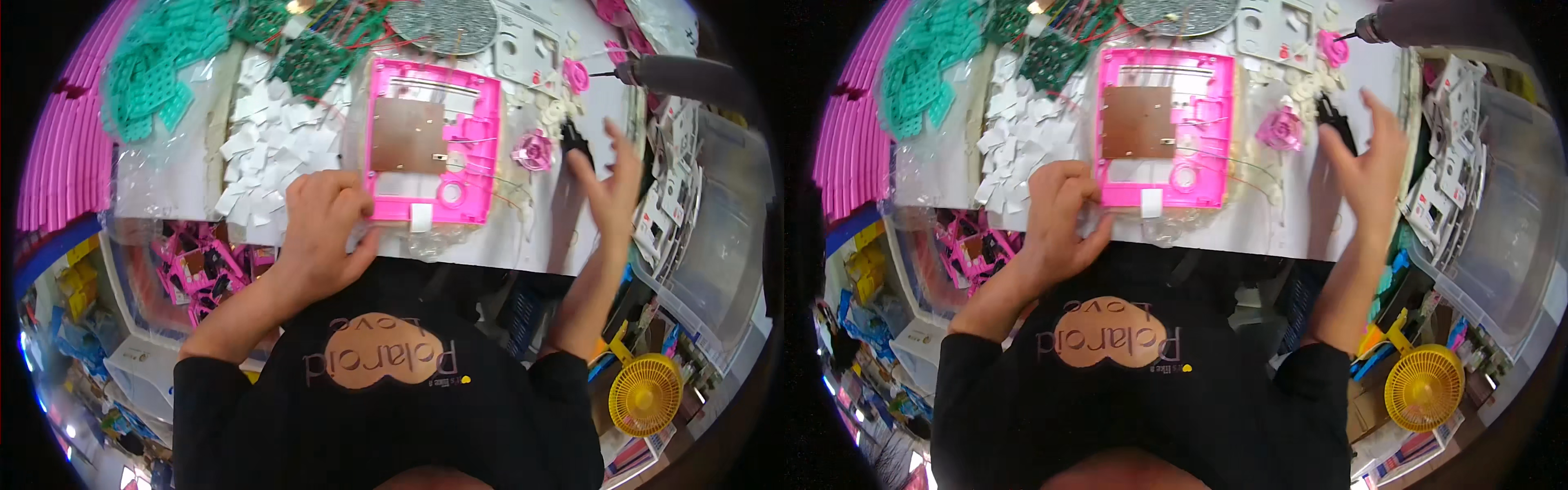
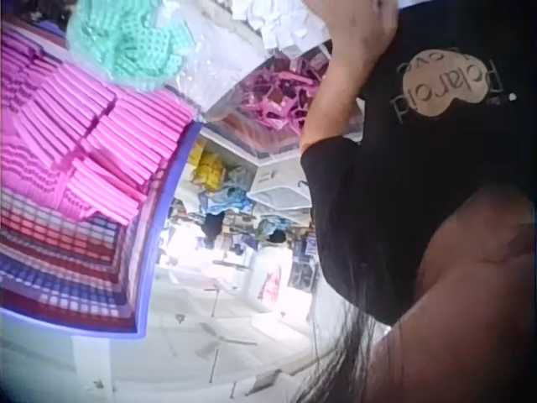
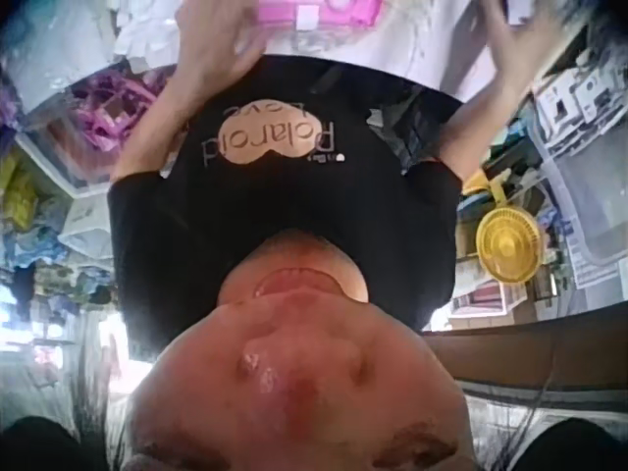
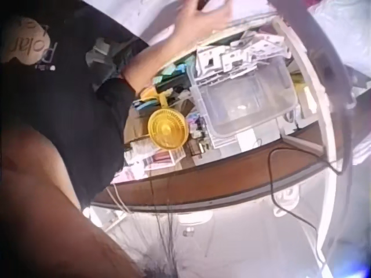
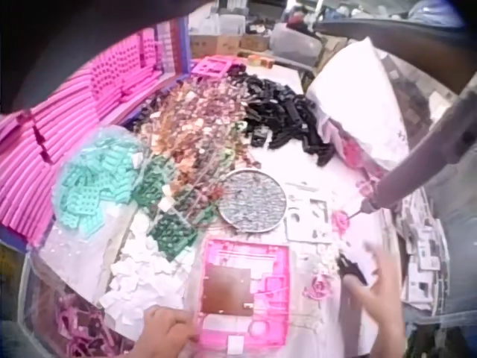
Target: Assembling a pink electronic toy by installing a circuit board and securing it with an electric screwdriver.
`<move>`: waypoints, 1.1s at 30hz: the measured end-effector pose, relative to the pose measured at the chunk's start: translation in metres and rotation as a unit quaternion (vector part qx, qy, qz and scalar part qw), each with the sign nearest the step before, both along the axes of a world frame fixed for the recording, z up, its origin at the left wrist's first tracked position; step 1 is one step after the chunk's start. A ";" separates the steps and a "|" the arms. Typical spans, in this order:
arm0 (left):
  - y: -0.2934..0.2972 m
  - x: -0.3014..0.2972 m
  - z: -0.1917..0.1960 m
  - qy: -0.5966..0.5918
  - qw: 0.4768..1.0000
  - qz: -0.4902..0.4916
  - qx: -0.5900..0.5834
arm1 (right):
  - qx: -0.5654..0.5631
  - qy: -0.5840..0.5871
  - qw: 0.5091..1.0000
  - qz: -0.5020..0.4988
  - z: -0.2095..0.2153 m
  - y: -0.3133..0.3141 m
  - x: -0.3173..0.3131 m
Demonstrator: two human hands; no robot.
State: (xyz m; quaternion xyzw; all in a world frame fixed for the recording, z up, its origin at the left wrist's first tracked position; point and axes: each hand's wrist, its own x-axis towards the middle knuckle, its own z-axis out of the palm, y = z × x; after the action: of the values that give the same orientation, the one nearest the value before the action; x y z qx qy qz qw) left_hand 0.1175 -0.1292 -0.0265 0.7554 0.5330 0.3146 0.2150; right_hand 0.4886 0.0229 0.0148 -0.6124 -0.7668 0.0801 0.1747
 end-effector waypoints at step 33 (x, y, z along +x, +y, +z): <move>0.042 -0.038 0.031 -0.157 0.976 0.043 -0.144 | 0.043 0.172 0.965 0.192 0.006 -0.037 -0.069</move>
State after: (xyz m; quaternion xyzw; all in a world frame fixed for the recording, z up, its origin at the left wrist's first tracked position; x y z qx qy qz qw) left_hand 0.0798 -0.0871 0.0048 0.6338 0.5645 0.3580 0.3892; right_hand 0.4197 -0.0142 0.0208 -0.4228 -0.8312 0.1834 0.3111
